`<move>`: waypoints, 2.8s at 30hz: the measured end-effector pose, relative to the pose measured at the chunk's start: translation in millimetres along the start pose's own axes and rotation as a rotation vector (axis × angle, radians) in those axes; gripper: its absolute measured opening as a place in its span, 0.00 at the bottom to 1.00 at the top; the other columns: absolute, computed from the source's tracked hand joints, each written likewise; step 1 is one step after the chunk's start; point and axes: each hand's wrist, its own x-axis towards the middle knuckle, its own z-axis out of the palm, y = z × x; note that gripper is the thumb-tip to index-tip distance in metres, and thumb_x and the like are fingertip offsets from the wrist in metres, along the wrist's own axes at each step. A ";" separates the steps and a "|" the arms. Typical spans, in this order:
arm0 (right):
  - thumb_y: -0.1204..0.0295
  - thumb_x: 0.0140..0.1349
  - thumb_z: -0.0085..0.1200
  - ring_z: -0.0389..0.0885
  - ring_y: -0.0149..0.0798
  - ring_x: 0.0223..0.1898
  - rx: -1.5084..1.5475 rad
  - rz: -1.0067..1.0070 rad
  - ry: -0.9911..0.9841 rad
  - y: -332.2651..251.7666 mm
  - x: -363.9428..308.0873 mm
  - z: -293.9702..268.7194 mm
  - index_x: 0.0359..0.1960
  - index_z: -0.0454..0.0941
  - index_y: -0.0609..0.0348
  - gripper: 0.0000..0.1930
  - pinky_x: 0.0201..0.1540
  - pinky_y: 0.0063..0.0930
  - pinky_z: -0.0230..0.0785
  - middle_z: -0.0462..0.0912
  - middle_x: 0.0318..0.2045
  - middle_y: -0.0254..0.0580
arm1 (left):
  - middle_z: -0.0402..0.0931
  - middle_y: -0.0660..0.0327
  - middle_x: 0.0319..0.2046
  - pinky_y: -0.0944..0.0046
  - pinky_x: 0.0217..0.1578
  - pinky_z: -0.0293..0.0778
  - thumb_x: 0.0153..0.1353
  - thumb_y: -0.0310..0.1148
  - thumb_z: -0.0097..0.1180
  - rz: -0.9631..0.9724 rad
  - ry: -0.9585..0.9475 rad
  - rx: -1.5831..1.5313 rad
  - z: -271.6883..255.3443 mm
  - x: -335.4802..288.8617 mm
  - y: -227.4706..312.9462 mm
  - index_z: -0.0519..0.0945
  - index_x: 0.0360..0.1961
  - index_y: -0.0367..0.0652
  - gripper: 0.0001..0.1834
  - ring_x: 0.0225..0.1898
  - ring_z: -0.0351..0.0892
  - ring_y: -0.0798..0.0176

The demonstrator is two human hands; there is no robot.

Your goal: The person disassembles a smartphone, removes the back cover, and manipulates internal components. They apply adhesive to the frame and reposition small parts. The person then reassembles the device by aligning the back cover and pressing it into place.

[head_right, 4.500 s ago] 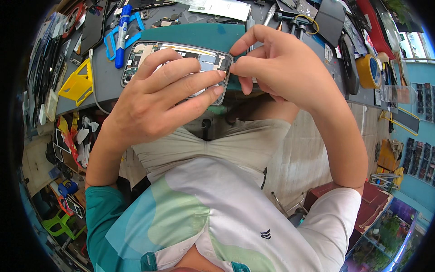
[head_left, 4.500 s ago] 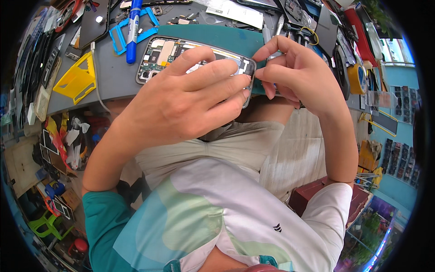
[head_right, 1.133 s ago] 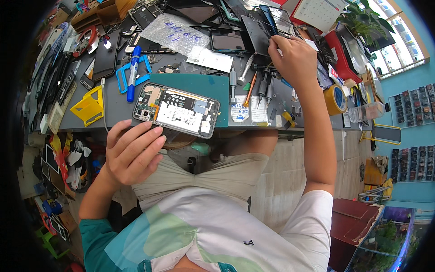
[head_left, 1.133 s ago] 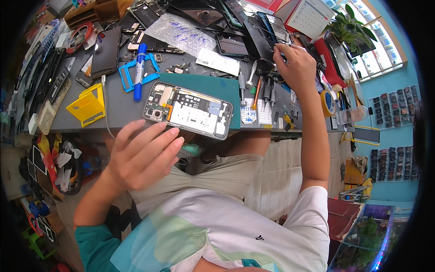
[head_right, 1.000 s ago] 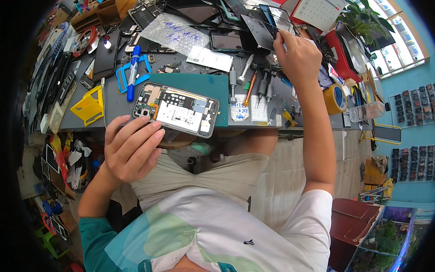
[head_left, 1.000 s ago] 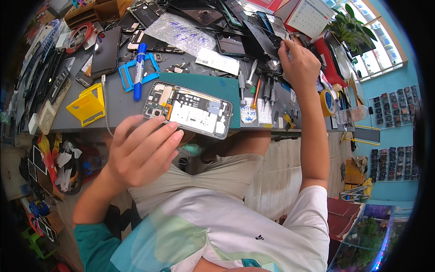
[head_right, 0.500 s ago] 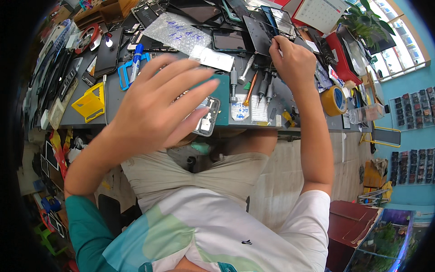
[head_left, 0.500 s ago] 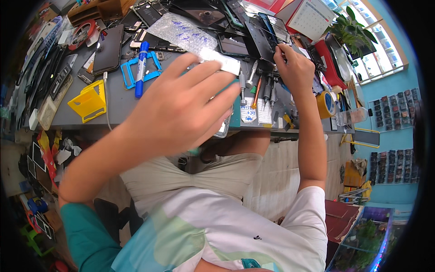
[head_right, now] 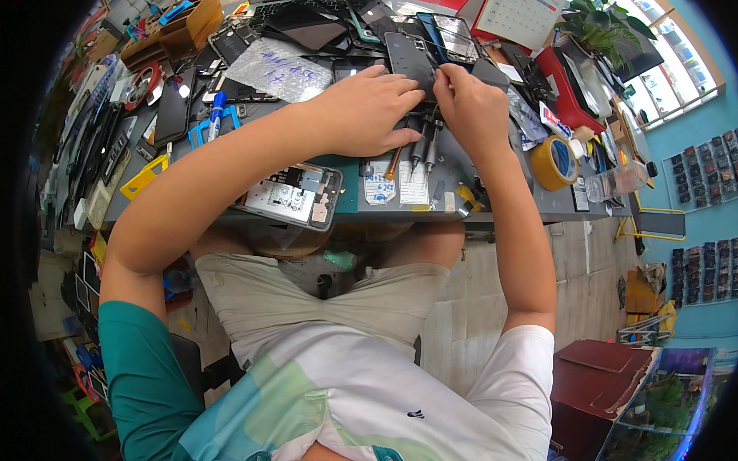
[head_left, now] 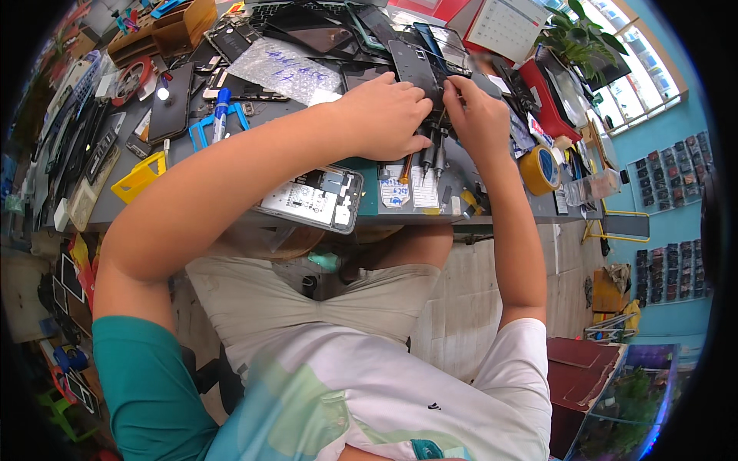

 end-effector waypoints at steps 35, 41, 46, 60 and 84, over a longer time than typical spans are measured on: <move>0.62 0.65 0.59 0.91 0.36 0.23 0.211 0.740 -0.167 42.6 30.9 4.0 0.32 0.90 0.69 0.18 0.36 0.28 0.83 0.88 0.19 0.47 | 0.77 0.45 0.67 0.38 0.75 0.61 0.75 0.50 0.57 0.080 0.007 0.042 0.1 -3.4 1.3 0.79 0.65 0.33 0.31 0.71 0.74 0.47; 0.64 0.66 0.60 0.92 0.35 0.25 0.310 0.828 -0.179 33.4 31.2 -4.8 0.36 0.90 0.71 0.17 0.34 0.29 0.85 0.89 0.22 0.46 | 0.81 0.49 0.61 0.50 0.66 0.71 0.65 0.34 0.64 0.118 0.069 0.050 4.0 0.7 -6.6 0.80 0.63 0.35 0.26 0.60 0.82 0.49; 0.66 0.67 0.61 0.93 0.34 0.26 0.358 0.837 -0.165 24.7 31.2 -11.9 0.39 0.89 0.72 0.16 0.33 0.28 0.87 0.90 0.25 0.46 | 0.81 0.47 0.59 0.53 0.59 0.78 0.60 0.29 0.66 0.105 0.082 0.042 2.9 9.6 -5.0 0.79 0.64 0.33 0.29 0.59 0.83 0.47; 0.65 0.66 0.62 0.92 0.34 0.24 0.283 0.815 -0.237 18.5 35.6 -15.9 0.37 0.90 0.73 0.17 0.31 0.28 0.85 0.89 0.22 0.46 | 0.76 0.45 0.68 0.52 0.64 0.81 0.66 0.25 0.58 0.124 -0.058 0.103 11.7 28.5 -9.2 0.77 0.68 0.32 0.28 0.69 0.77 0.46; 0.67 0.63 0.63 0.91 0.36 0.25 0.545 0.954 -0.160 63.5 40.6 -10.7 0.38 0.89 0.77 0.18 0.31 0.29 0.84 0.90 0.26 0.49 | 0.71 0.45 0.74 0.51 0.68 0.78 0.69 0.24 0.53 0.143 -0.048 0.120 10.5 20.5 -7.5 0.73 0.73 0.34 0.30 0.75 0.72 0.45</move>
